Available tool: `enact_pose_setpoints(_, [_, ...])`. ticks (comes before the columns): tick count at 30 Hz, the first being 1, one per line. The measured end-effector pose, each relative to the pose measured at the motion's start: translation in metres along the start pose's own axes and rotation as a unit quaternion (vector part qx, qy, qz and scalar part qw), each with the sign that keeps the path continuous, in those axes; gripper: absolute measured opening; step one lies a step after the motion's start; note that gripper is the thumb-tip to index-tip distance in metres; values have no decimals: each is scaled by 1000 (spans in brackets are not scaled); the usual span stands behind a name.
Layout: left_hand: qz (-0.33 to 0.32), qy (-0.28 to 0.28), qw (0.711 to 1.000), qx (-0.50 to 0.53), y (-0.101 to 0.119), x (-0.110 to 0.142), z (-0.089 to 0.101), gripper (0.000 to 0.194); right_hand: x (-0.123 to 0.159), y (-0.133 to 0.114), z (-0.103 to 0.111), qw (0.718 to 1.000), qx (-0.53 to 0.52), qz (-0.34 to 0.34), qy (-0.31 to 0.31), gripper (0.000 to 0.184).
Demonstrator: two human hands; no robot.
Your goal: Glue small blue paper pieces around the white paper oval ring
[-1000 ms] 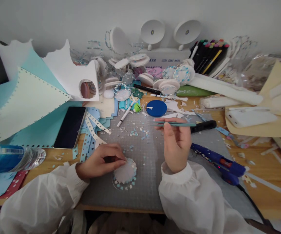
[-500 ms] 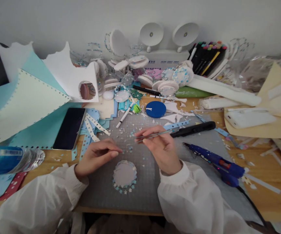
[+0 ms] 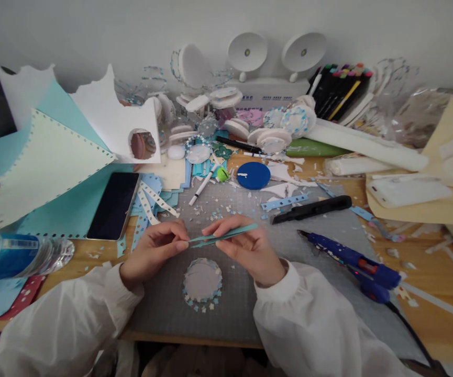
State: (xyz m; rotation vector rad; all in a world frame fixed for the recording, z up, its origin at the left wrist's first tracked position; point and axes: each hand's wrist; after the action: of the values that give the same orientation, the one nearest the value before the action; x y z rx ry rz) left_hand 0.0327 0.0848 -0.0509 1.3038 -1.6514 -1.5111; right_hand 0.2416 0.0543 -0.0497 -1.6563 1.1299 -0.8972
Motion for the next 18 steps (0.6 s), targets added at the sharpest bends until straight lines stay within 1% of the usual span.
enact_pose_setpoints(4, [20, -10, 999, 26, -1, 1, 0, 17, -1, 1, 0, 1000, -10, -23, 0, 13])
enact_pose_setpoints(8, [19, -30, 998, 43, 0, 1, 1, 18, -2, 0, 0, 999, -23, -37, -12, 13])
enact_pose_setpoints(12, [12, -54, 997, 45, 0, 1, 2, 20, -2, -4, -1, 999, -24, -37, -16, 13])
enact_pose_setpoints(14, [4, -63, 997, 44, 0, 1, 2, 22, -2, -7, 3, 999, -39, -33, 14, 10])
enact_pose_setpoints(16, [-6, -59, 997, 46, 1, 1, 4, 22, -4, -12, 10, 995, -70, -24, 74, 9])
enact_pose_setpoints(18, [-13, -39, 998, 42, 1, 2, 5, 23, -5, -18, 19, 985, -101, -16, 138, 10])
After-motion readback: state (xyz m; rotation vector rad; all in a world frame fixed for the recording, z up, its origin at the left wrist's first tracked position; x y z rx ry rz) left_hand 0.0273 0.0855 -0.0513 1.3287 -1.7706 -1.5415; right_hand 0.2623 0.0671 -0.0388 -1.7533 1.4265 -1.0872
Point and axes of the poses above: each hand's wrist, its own x-axis away from the middle knuckle, its own z-axis out of the back of the hand, y = z × x, and after that the axes turned 15 degrees about -z, right-handed
